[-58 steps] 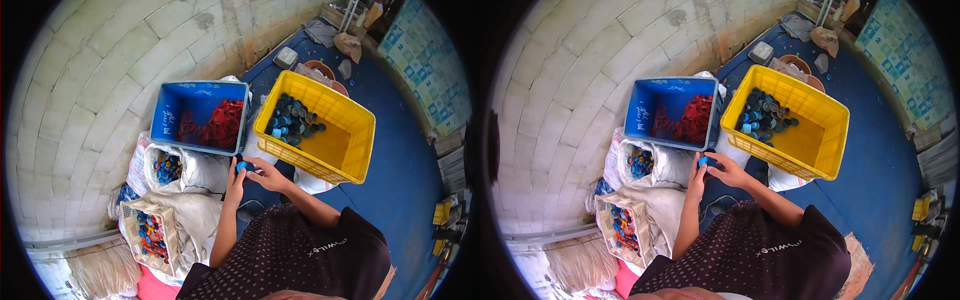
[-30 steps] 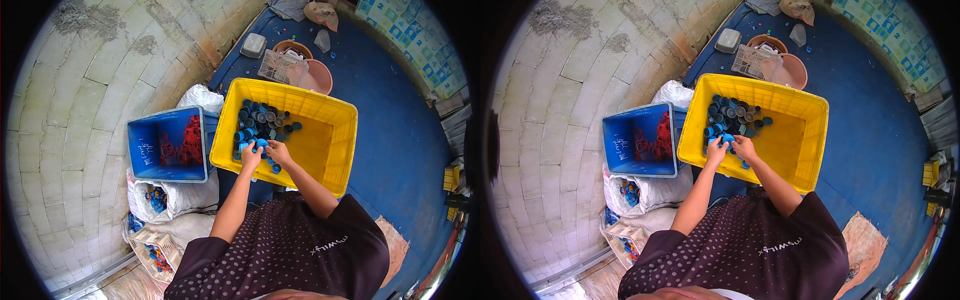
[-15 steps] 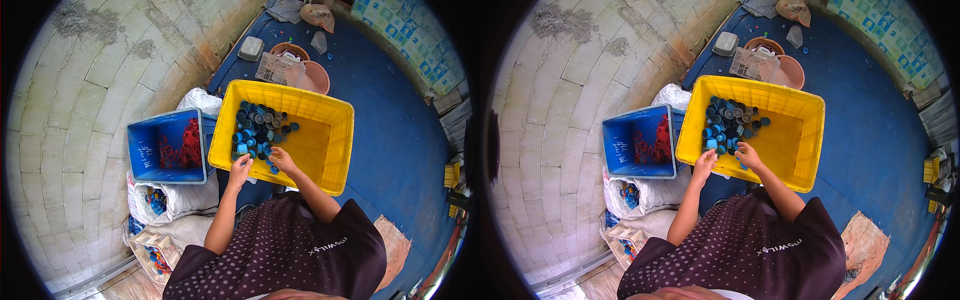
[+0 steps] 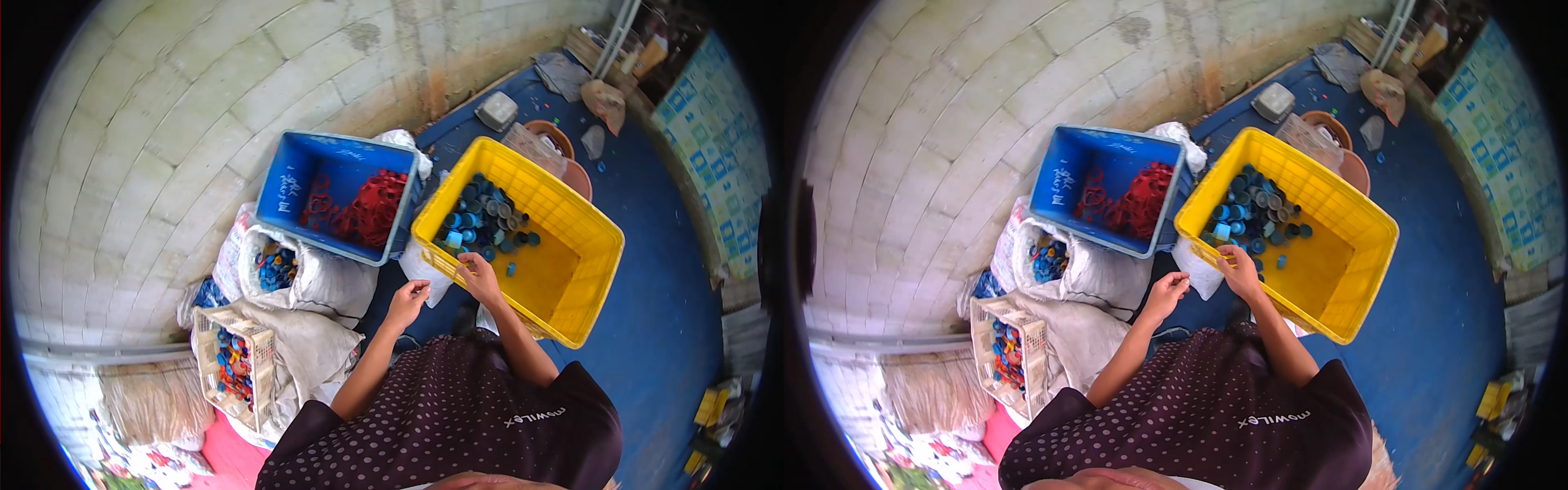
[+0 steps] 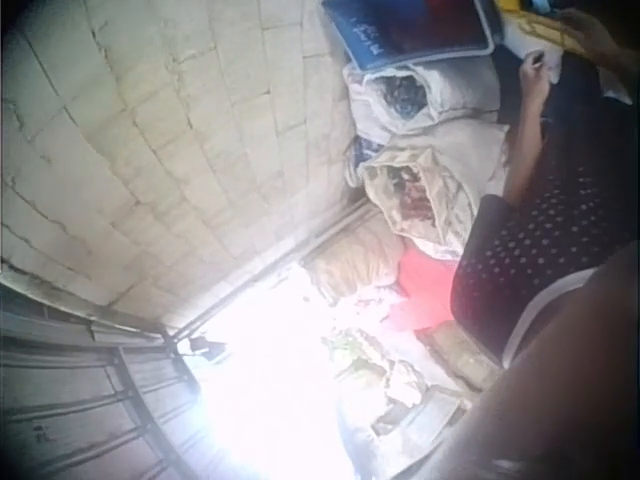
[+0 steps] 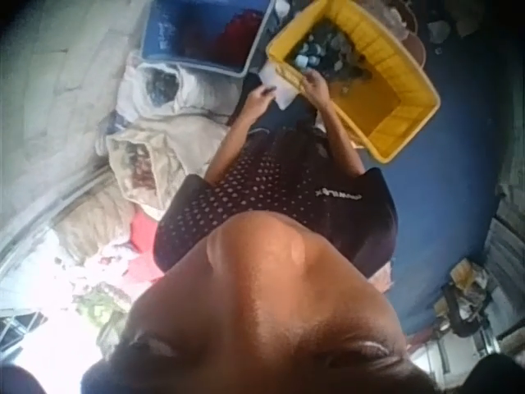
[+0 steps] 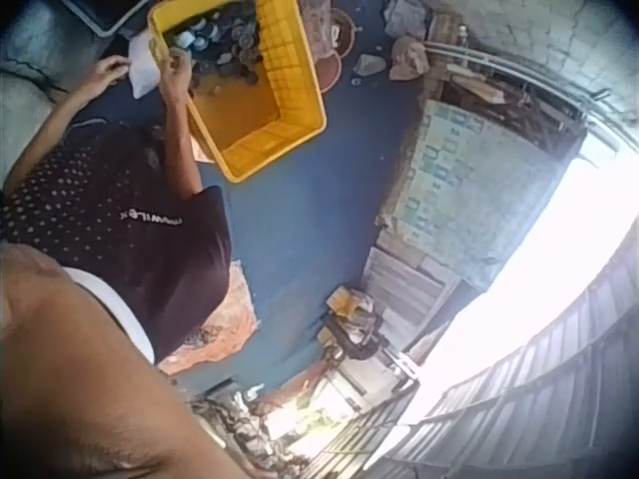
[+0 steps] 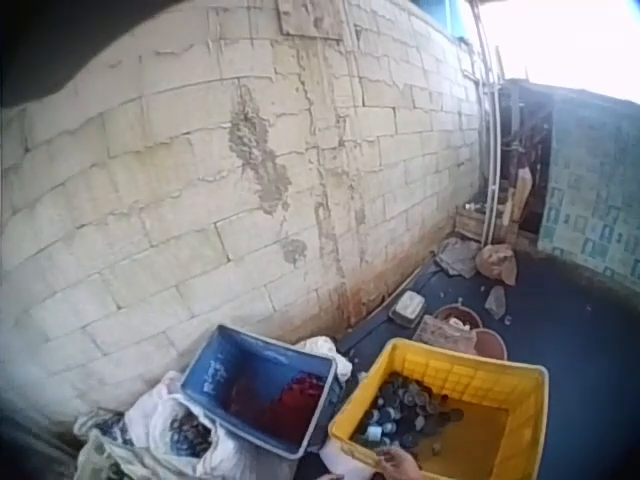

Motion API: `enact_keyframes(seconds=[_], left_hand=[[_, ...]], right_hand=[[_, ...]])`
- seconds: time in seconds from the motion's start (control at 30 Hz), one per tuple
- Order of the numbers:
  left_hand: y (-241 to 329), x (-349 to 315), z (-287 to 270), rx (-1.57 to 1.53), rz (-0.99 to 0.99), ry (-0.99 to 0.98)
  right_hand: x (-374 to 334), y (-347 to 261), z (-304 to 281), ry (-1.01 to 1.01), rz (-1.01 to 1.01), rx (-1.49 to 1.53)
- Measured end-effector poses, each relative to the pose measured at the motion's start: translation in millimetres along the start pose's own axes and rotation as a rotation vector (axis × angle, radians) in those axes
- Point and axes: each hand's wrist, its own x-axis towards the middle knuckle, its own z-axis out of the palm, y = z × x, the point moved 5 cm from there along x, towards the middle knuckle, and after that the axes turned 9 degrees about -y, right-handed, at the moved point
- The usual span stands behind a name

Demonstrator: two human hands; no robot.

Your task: Sorting plastic bottle caps by color into different containers.

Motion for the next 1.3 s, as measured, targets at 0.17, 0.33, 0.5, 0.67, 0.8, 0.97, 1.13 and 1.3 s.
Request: enact_keyframes(seconds=[0.17, 0.33, 0.5, 0.67, 0.8, 0.97, 1.13, 1.3], left_hand=[[-13, -75, -71, -0.155, 0.017, 0.189], [-59, -153, -157, -0.241, -0.018, 0.439], [-72, -218, -217, -0.352, 0.048, 0.650], [-75, -262, -257, -0.407, 0.147, 0.738], [-89, -280, -278, -0.368, 0.153, 0.841], [-97, -286, -290, -0.454, 0.119, 0.870], [-114, -280, -307, -0.448, 0.092, 0.959], [-103, -267, -330, -0.550, -0.022, 1.022]], right_hand=[[9, -32, 80, -0.098, -0.040, 0.019], [3, -72, 192, -0.383, -0.127, -0.052], [-11, -97, 295, -0.599, -0.167, -0.074], [-22, -128, 364, -0.707, -0.196, -0.141], [-26, -143, 394, -0.753, -0.238, -0.186], [-9, -134, 412, -0.832, -0.200, -0.261], [25, -127, 444, -0.929, -0.152, -0.345], [83, -113, 496, -1.000, -0.238, -0.467]])
